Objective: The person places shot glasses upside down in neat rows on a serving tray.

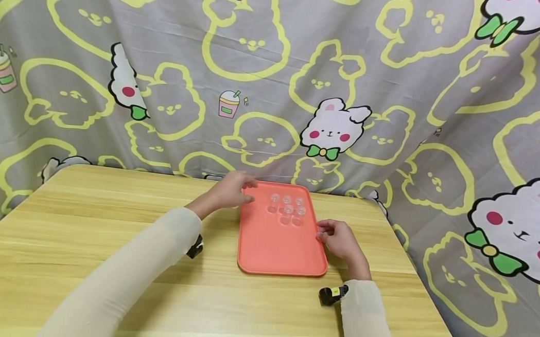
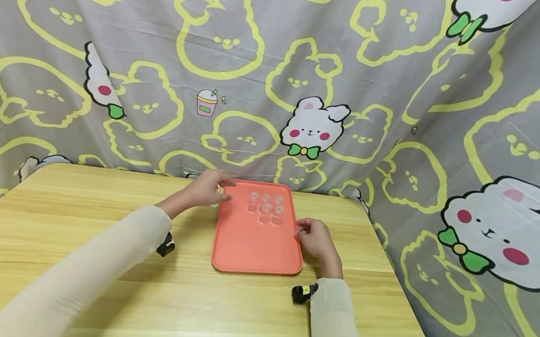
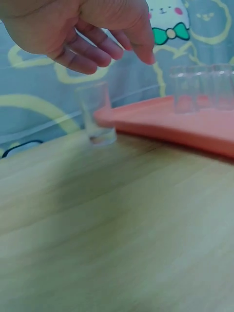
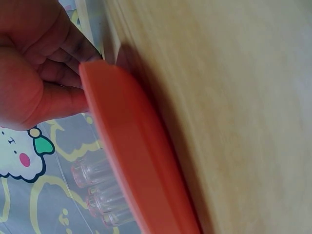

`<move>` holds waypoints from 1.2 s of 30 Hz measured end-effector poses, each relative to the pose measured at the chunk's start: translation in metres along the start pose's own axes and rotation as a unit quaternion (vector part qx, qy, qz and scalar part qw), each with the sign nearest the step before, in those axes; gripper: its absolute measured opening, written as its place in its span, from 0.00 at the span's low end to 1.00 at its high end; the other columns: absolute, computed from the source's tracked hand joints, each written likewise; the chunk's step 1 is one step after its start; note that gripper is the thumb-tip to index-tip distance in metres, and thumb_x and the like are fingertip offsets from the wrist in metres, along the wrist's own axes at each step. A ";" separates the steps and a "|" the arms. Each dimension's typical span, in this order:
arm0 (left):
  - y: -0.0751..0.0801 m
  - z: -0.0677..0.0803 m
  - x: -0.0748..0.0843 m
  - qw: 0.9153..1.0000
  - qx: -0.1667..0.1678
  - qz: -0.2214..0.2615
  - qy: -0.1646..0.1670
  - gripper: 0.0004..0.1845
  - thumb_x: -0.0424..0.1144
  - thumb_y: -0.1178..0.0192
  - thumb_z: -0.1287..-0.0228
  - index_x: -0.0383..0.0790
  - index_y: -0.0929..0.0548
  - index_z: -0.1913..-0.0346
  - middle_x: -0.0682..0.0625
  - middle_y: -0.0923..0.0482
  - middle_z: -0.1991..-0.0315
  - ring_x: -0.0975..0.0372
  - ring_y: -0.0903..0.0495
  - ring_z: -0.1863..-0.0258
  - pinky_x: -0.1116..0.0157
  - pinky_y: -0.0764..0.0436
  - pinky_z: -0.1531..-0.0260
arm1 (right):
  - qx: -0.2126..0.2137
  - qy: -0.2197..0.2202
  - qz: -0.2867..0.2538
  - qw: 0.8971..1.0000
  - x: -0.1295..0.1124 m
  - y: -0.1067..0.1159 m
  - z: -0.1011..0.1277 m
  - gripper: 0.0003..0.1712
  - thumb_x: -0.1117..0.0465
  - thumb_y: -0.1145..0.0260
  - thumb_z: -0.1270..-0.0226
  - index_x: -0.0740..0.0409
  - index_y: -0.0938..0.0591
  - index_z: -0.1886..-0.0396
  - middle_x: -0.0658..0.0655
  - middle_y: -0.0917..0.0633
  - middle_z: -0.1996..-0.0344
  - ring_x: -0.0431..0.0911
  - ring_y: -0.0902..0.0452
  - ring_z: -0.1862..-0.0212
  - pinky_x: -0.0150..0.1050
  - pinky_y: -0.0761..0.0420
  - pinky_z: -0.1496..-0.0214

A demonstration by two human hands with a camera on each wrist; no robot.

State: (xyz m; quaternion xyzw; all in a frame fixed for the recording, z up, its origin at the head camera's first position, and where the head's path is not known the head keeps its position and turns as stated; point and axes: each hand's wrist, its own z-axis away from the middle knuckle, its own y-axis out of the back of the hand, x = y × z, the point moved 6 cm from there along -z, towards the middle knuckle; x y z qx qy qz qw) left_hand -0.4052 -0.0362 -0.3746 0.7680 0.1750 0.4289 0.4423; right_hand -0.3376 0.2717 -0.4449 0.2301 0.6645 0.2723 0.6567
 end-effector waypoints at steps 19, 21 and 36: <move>-0.005 0.007 -0.037 0.999 -0.008 0.020 0.025 0.26 0.35 0.26 0.44 0.30 0.16 0.42 0.38 0.16 0.47 0.47 0.19 0.48 0.50 0.20 0.46 | 0.002 0.001 -0.007 1.000 -0.001 0.001 0.000 0.16 0.72 0.34 0.30 0.70 0.18 0.44 0.60 0.14 0.60 0.48 0.20 0.59 0.37 0.17 0.58; -0.006 0.008 -0.039 0.999 -0.009 0.022 0.030 0.26 0.34 0.26 0.44 0.30 0.16 0.42 0.39 0.16 0.47 0.48 0.19 0.48 0.51 0.20 0.46 | 0.002 0.001 -0.008 1.000 0.000 0.000 0.000 0.16 0.72 0.34 0.30 0.71 0.18 0.44 0.60 0.14 0.60 0.49 0.19 0.59 0.37 0.17 0.59; -0.012 0.017 -0.058 0.998 -0.026 0.032 0.055 0.26 0.36 0.23 0.46 0.32 0.16 0.44 0.42 0.17 0.55 0.51 0.19 0.55 0.52 0.19 0.51 | 0.002 0.008 -0.007 1.000 -0.003 0.000 0.002 0.17 0.72 0.35 0.30 0.72 0.19 0.43 0.62 0.14 0.58 0.50 0.18 0.57 0.39 0.16 0.57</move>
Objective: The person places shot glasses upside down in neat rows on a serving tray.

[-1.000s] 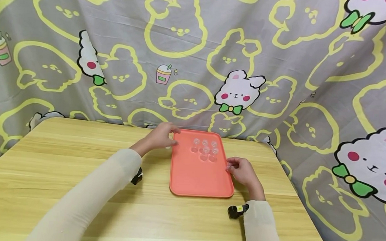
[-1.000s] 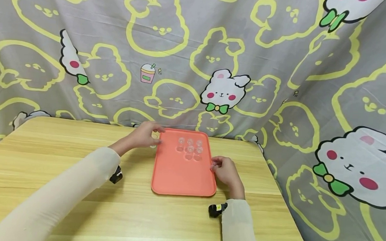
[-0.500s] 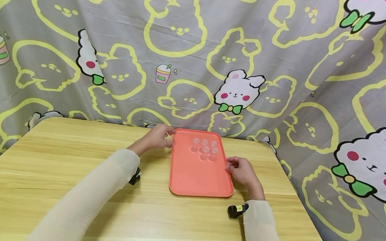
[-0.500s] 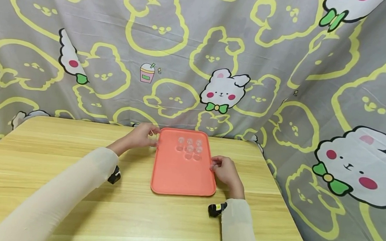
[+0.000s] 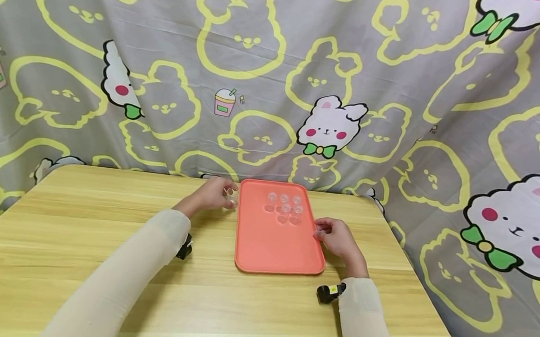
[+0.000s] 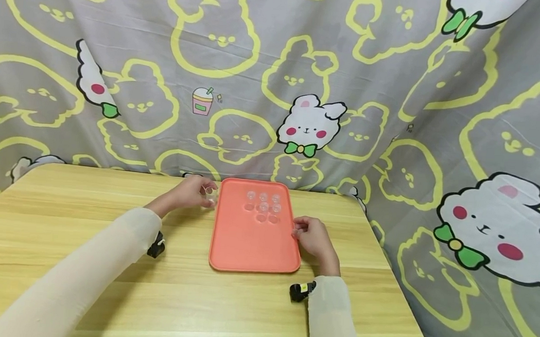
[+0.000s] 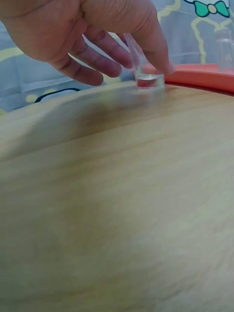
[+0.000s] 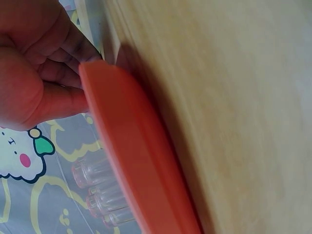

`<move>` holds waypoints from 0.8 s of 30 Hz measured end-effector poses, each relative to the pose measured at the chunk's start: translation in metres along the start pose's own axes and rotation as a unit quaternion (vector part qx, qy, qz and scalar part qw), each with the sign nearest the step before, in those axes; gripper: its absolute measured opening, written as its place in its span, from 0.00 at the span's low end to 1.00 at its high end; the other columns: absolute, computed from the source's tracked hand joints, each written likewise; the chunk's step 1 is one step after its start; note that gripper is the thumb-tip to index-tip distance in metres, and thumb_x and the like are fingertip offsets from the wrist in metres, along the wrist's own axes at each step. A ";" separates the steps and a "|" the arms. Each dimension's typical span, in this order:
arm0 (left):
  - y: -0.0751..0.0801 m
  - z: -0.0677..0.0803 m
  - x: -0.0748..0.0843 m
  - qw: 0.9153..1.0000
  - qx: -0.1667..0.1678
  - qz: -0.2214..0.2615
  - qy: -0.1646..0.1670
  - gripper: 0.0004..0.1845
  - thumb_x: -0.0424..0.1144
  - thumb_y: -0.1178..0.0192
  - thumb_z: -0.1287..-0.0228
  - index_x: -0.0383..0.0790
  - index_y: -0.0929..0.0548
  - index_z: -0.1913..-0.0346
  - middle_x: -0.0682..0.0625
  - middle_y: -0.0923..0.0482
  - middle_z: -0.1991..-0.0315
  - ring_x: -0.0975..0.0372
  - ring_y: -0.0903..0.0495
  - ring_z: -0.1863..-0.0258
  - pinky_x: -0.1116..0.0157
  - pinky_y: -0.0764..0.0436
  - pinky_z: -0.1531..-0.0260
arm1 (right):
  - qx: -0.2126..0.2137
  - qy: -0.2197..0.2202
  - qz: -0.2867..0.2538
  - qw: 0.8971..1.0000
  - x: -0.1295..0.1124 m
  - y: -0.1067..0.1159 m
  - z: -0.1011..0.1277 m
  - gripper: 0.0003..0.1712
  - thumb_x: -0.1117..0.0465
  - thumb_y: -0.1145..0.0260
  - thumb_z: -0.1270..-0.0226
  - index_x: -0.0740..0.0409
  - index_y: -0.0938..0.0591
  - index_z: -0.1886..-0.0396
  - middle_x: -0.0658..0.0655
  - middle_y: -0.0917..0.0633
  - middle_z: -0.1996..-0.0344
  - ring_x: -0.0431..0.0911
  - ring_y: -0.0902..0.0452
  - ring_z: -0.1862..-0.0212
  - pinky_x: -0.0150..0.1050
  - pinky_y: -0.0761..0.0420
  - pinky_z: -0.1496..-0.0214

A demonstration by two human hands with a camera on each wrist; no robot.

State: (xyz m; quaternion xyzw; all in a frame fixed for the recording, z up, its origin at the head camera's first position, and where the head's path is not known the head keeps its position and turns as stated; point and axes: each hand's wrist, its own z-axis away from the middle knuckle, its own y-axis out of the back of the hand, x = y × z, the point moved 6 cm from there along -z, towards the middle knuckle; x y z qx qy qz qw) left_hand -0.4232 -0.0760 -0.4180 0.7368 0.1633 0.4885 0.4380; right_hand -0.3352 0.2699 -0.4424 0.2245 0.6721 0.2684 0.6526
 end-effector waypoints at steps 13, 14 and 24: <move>-0.001 0.001 -0.010 0.999 -0.016 0.026 0.024 0.18 0.35 0.22 0.45 0.33 0.14 0.52 0.45 0.15 0.60 0.55 0.17 0.59 0.56 0.18 0.53 | 0.000 -0.004 0.003 1.000 0.000 0.000 -0.001 0.16 0.72 0.35 0.29 0.72 0.18 0.44 0.61 0.14 0.59 0.49 0.18 0.57 0.39 0.16 0.56; -0.001 0.002 -0.010 0.999 -0.016 0.028 0.027 0.18 0.35 0.22 0.45 0.33 0.14 0.53 0.45 0.15 0.60 0.55 0.17 0.59 0.56 0.18 0.53 | 0.001 -0.004 0.002 1.000 0.000 0.000 -0.001 0.16 0.72 0.35 0.29 0.72 0.18 0.44 0.61 0.14 0.59 0.49 0.18 0.57 0.39 0.16 0.56; -0.002 0.004 -0.013 0.998 -0.017 0.053 0.038 0.16 0.36 0.23 0.43 0.34 0.14 0.54 0.45 0.15 0.60 0.54 0.16 0.57 0.55 0.18 0.52 | 0.001 0.001 0.003 1.000 0.001 0.001 -0.001 0.16 0.73 0.35 0.30 0.73 0.18 0.44 0.61 0.13 0.60 0.49 0.18 0.58 0.39 0.16 0.56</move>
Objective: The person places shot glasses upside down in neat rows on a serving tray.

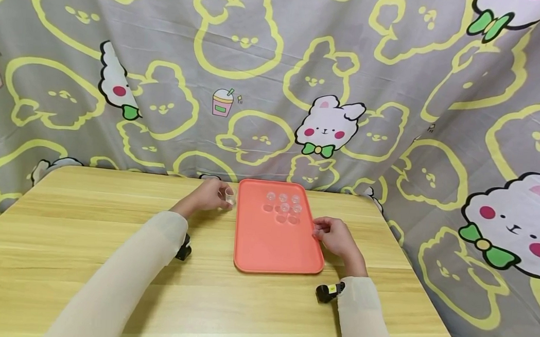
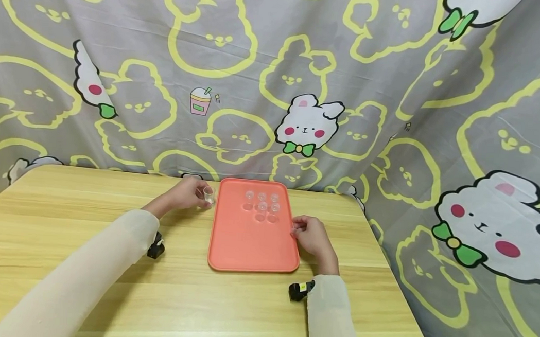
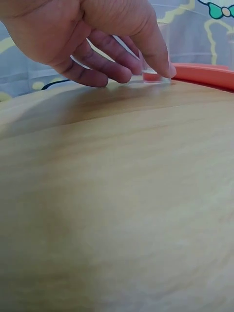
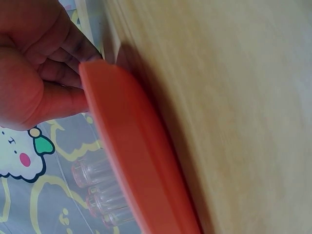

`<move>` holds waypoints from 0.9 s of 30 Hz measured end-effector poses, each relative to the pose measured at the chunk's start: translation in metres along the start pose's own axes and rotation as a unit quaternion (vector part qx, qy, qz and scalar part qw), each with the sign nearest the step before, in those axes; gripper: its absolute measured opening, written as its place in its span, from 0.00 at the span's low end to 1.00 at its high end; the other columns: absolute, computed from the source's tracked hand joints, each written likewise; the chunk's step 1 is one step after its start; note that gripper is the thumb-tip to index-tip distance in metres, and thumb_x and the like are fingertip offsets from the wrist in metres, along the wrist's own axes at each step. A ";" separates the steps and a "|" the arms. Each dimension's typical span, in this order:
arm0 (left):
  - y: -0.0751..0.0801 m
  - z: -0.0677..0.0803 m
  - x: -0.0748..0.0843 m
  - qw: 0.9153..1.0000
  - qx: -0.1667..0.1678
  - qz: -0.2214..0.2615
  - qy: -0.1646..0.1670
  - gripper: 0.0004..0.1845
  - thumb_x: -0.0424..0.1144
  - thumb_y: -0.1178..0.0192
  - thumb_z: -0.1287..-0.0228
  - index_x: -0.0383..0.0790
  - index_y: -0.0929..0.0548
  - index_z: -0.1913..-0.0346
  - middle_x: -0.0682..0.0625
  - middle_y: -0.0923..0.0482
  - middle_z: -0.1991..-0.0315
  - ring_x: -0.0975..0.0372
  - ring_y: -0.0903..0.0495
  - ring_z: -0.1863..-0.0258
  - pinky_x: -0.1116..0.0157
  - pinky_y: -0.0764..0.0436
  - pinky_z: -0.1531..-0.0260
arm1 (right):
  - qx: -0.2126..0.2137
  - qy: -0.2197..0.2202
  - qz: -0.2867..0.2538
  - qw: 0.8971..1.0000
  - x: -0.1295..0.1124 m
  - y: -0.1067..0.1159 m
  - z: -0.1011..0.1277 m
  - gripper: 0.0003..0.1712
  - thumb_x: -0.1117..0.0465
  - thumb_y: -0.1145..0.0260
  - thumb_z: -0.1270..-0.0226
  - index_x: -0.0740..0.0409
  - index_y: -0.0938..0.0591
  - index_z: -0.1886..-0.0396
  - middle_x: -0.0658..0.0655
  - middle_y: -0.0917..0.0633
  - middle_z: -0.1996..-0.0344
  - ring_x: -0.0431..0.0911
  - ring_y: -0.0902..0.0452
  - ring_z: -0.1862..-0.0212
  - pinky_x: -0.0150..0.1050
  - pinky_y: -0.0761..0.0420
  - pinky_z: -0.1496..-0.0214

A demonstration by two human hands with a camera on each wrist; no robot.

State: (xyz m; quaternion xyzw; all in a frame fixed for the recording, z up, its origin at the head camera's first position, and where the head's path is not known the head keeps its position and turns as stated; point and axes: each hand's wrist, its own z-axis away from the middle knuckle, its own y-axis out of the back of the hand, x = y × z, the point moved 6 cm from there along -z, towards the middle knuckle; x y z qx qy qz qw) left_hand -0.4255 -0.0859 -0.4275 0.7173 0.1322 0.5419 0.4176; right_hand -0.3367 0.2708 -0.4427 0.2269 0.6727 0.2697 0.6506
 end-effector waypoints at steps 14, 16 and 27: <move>0.001 0.000 -0.009 0.999 0.017 0.041 0.001 0.19 0.38 0.27 0.37 0.33 0.15 0.47 0.47 0.17 0.62 0.56 0.16 0.61 0.58 0.18 0.58 | 0.003 -0.003 -0.006 1.000 0.002 -0.001 0.000 0.15 0.72 0.35 0.30 0.71 0.18 0.45 0.61 0.14 0.60 0.50 0.18 0.58 0.36 0.16 0.58; 0.001 0.001 -0.007 0.999 0.025 0.045 -0.003 0.17 0.38 0.28 0.36 0.33 0.15 0.49 0.47 0.17 0.62 0.56 0.16 0.61 0.59 0.18 0.58 | 0.001 0.002 -0.005 1.000 0.001 -0.001 0.000 0.15 0.73 0.35 0.30 0.72 0.18 0.45 0.61 0.13 0.60 0.50 0.18 0.58 0.37 0.16 0.59; 0.001 -0.004 0.014 0.995 0.046 0.081 -0.032 0.18 0.38 0.38 0.27 0.30 0.18 0.41 0.46 0.24 0.59 0.54 0.22 0.62 0.60 0.22 0.63 | 0.002 -0.008 -0.001 1.000 0.003 0.000 -0.002 0.16 0.71 0.34 0.29 0.70 0.18 0.44 0.59 0.14 0.60 0.48 0.19 0.58 0.39 0.16 0.56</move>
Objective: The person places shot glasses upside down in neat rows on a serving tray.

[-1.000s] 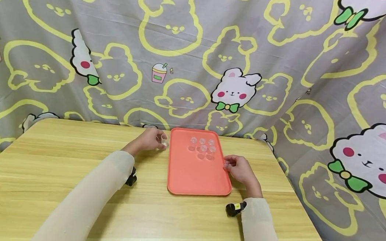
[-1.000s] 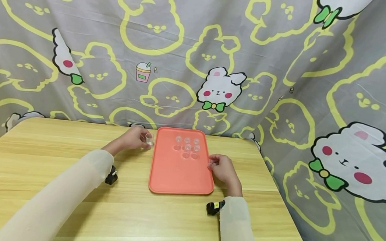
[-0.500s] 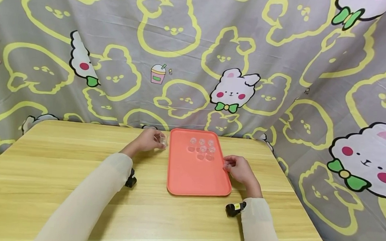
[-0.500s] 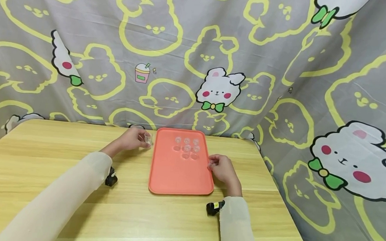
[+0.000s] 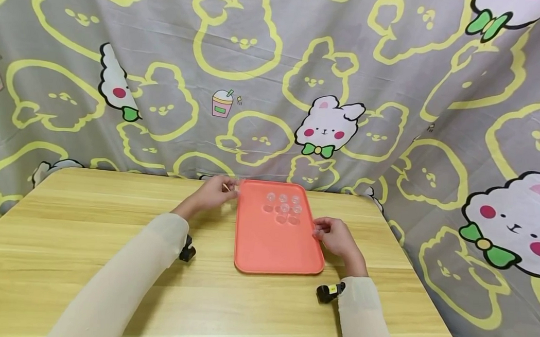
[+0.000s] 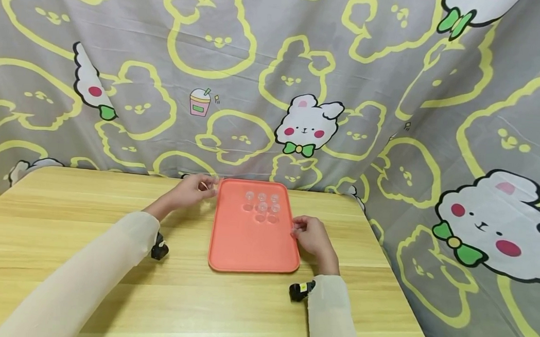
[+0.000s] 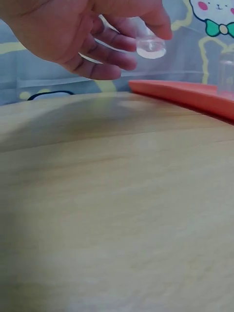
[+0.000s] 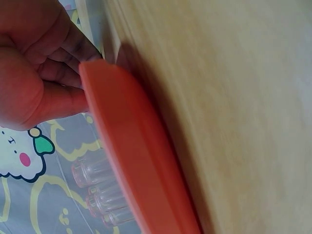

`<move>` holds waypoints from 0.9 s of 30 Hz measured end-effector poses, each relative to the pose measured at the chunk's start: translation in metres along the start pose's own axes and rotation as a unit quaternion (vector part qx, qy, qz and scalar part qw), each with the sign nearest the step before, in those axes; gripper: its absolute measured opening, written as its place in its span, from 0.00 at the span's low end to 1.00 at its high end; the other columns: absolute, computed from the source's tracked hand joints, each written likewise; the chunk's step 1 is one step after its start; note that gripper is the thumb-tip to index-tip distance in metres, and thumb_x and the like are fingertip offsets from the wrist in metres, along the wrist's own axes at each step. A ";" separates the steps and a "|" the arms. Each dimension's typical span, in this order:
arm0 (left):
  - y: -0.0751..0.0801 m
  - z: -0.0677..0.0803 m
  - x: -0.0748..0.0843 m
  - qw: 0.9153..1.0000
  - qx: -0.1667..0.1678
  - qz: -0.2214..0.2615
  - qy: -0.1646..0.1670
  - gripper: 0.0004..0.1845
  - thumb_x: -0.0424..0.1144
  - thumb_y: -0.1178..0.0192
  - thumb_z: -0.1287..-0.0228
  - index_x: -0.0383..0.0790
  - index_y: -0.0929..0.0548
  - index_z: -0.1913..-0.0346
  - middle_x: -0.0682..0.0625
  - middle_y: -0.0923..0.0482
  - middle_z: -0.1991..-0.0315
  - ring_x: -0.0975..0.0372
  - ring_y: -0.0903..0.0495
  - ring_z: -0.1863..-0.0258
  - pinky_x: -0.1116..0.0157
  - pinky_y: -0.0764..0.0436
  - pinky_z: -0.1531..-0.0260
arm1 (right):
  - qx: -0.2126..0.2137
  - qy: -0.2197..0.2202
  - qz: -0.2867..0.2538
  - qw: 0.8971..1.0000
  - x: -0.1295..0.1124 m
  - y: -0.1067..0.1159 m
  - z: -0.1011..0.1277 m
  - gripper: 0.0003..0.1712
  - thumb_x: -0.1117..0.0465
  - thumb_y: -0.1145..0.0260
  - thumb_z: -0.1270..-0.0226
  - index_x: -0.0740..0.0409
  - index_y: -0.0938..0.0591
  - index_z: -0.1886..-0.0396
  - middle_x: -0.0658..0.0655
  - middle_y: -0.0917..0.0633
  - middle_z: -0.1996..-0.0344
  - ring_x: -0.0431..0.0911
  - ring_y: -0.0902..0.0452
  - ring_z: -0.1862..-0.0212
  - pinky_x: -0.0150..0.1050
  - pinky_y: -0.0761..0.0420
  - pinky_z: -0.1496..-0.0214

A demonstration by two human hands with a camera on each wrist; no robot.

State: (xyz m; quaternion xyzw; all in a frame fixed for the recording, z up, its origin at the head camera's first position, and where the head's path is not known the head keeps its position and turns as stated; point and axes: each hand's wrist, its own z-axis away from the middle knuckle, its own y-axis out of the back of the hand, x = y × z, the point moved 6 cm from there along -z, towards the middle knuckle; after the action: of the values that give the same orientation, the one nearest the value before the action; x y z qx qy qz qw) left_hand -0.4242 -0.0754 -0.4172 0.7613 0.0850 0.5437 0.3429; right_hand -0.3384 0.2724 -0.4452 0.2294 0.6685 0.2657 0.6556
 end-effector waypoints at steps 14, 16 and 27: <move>-0.003 -0.004 0.025 0.998 -0.009 -0.031 -0.050 0.21 0.38 0.41 0.24 0.32 0.21 0.34 0.39 0.17 0.46 0.51 0.18 0.53 0.55 0.18 0.52 | -0.002 0.000 -0.003 1.000 -0.002 -0.001 0.002 0.16 0.72 0.34 0.30 0.71 0.18 0.44 0.60 0.14 0.59 0.49 0.19 0.58 0.38 0.16 0.57; -0.005 -0.005 0.029 0.998 -0.013 -0.037 -0.058 0.21 0.37 0.40 0.24 0.33 0.21 0.33 0.40 0.17 0.45 0.53 0.18 0.54 0.57 0.18 0.54 | -0.003 0.002 -0.002 1.000 -0.003 -0.001 0.002 0.16 0.72 0.34 0.30 0.71 0.18 0.44 0.61 0.14 0.58 0.49 0.19 0.58 0.38 0.16 0.57; -0.007 -0.004 0.046 0.997 -0.010 -0.045 -0.070 0.22 0.40 0.34 0.29 0.36 0.19 0.36 0.46 0.14 0.59 0.63 0.25 0.77 0.65 0.25 0.75 | -0.004 0.003 0.002 1.000 -0.003 0.000 0.002 0.16 0.71 0.34 0.29 0.71 0.18 0.43 0.62 0.14 0.57 0.49 0.18 0.58 0.38 0.16 0.58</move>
State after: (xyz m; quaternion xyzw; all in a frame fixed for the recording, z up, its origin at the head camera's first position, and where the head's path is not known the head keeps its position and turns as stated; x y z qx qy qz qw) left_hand -0.4077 -0.0451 -0.3852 0.7893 0.0900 0.4741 0.3795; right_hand -0.3360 0.2703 -0.4426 0.2277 0.6687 0.2702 0.6542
